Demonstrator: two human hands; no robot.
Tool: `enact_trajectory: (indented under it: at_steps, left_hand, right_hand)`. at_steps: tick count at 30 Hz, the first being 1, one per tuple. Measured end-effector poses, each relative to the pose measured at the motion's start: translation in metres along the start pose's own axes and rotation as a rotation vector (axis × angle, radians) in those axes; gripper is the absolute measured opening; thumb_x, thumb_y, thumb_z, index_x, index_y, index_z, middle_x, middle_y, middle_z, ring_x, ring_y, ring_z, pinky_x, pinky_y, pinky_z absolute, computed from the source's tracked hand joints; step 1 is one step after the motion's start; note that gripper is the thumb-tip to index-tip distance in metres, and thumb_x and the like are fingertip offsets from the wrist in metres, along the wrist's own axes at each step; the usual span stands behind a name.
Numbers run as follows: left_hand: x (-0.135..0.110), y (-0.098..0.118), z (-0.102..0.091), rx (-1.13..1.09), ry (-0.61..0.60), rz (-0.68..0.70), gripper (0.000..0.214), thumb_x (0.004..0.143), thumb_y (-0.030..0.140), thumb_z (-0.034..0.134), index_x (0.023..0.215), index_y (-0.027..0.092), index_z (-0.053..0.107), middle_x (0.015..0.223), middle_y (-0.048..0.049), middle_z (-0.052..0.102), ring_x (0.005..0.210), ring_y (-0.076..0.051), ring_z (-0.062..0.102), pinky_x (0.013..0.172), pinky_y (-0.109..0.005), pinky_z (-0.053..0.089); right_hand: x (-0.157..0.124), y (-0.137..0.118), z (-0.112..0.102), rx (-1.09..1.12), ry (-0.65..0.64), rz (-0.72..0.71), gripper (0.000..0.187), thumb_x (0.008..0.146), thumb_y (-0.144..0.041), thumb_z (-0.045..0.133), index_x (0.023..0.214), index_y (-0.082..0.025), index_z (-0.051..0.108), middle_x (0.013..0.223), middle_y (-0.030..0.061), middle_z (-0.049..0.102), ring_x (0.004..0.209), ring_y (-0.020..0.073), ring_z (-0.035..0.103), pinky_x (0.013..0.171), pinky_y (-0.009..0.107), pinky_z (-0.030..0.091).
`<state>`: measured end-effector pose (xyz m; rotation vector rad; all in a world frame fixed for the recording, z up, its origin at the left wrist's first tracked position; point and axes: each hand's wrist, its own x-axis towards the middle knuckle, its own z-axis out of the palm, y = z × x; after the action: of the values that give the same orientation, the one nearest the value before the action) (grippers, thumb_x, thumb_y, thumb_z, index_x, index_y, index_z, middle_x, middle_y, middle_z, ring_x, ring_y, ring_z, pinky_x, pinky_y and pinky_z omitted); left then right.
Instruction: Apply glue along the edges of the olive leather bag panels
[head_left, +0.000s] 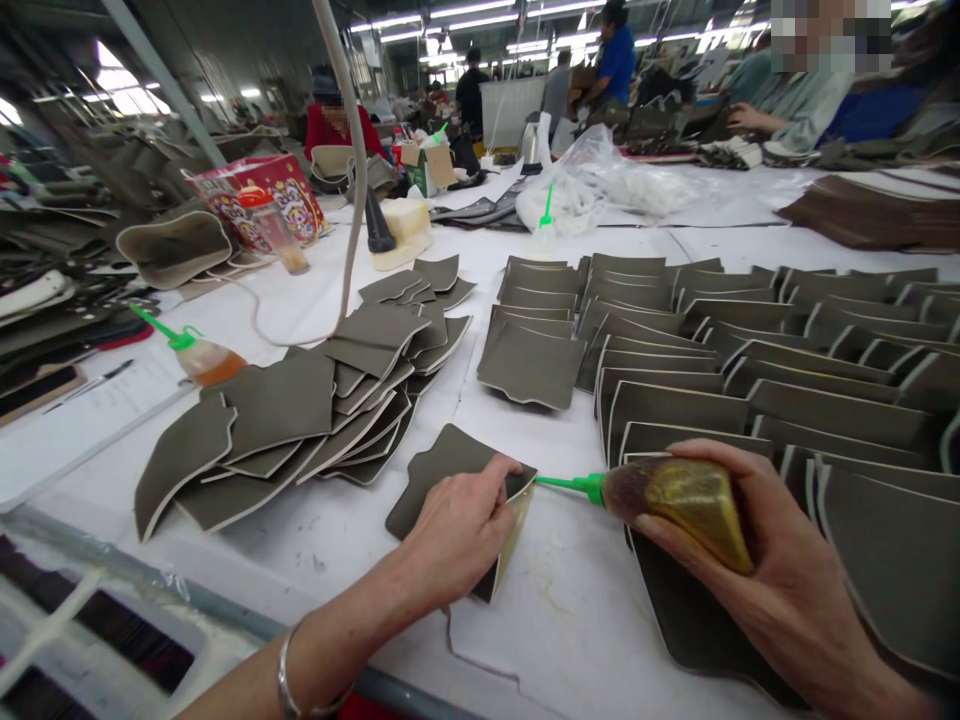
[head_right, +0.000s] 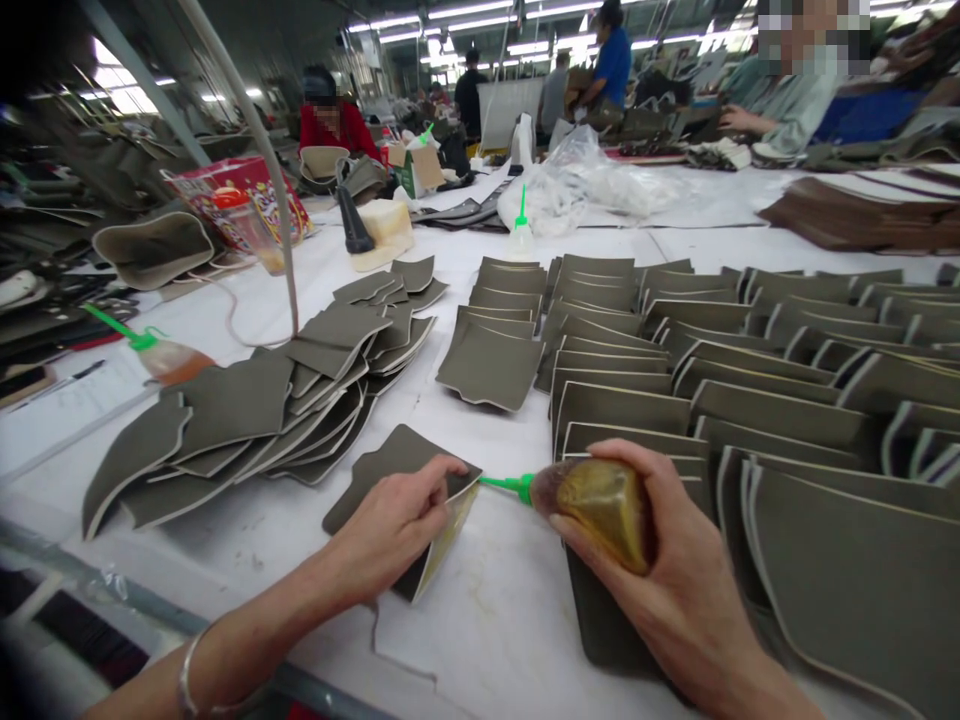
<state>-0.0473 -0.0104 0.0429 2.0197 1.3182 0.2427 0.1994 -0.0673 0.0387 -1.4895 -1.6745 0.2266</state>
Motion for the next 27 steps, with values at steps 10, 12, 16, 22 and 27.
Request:
enact_trajectory:
  at_steps: [10, 12, 16, 22, 27]
  left_hand:
    - [-0.001, 0.0, -0.001, -0.028, 0.001, 0.001, 0.042, 0.082, 0.012, 0.041, 0.12, 0.023, 0.056, 0.076, 0.0038, 0.062, 0.069, -0.017, 0.056, 0.063, -0.028, 0.033]
    - [-0.001, -0.001, -0.001, -0.023, 0.014, 0.007, 0.043, 0.083, 0.013, 0.041, 0.122, 0.024, 0.056, 0.076, 0.004, 0.062, 0.069, -0.017, 0.056, 0.064, -0.028, 0.034]
    - [-0.002, -0.002, 0.001, -0.01, 0.021, 0.018, 0.042, 0.084, 0.014, 0.042, 0.123, 0.024, 0.056, 0.076, 0.0037, 0.062, 0.07, -0.018, 0.057, 0.065, -0.028, 0.034]
    - [-0.004, -0.002, 0.002, 0.007, 0.036, 0.026, 0.043, 0.085, 0.015, 0.042, 0.125, 0.023, 0.055, 0.077, 0.0035, 0.064, 0.07, -0.018, 0.058, 0.065, -0.028, 0.035]
    - [-0.001, -0.003, 0.001, 0.012, 0.028, 0.03, 0.043, 0.085, 0.015, 0.041, 0.125, 0.022, 0.055, 0.079, 0.0023, 0.065, 0.072, -0.019, 0.059, 0.067, -0.029, 0.038]
  right_hand:
    - [-0.006, 0.002, -0.003, 0.081, -0.051, 0.144, 0.044, 0.078, -0.058, 0.074, 0.111, -0.033, 0.06, 0.092, -0.0039, 0.065, 0.068, 0.0184, 0.063, 0.061, 0.019, 0.054]
    - [-0.009, 0.002, -0.002, 0.089, -0.065, 0.154, 0.044, 0.077, -0.058, 0.075, 0.111, -0.033, 0.06, 0.092, -0.0035, 0.064, 0.068, 0.0185, 0.063, 0.061, 0.019, 0.054]
    - [-0.022, -0.003, -0.002, 0.185, -0.212, 0.193, 0.043, 0.079, -0.057, 0.074, 0.114, -0.035, 0.059, 0.096, -0.0037, 0.066, 0.072, 0.0188, 0.067, 0.061, 0.018, 0.054]
    - [-0.022, -0.011, -0.002, 0.169, -0.144, 0.206, 0.043, 0.078, -0.056, 0.075, 0.112, -0.034, 0.06, 0.091, -0.0035, 0.065, 0.066, 0.0178, 0.065, 0.057, 0.016, 0.053]
    - [-0.036, -0.013, -0.003, 0.27, -0.263, 0.261, 0.042, 0.08, -0.053, 0.075, 0.115, -0.037, 0.058, 0.087, -0.0041, 0.068, 0.065, 0.0198, 0.068, 0.054, 0.019, 0.054]
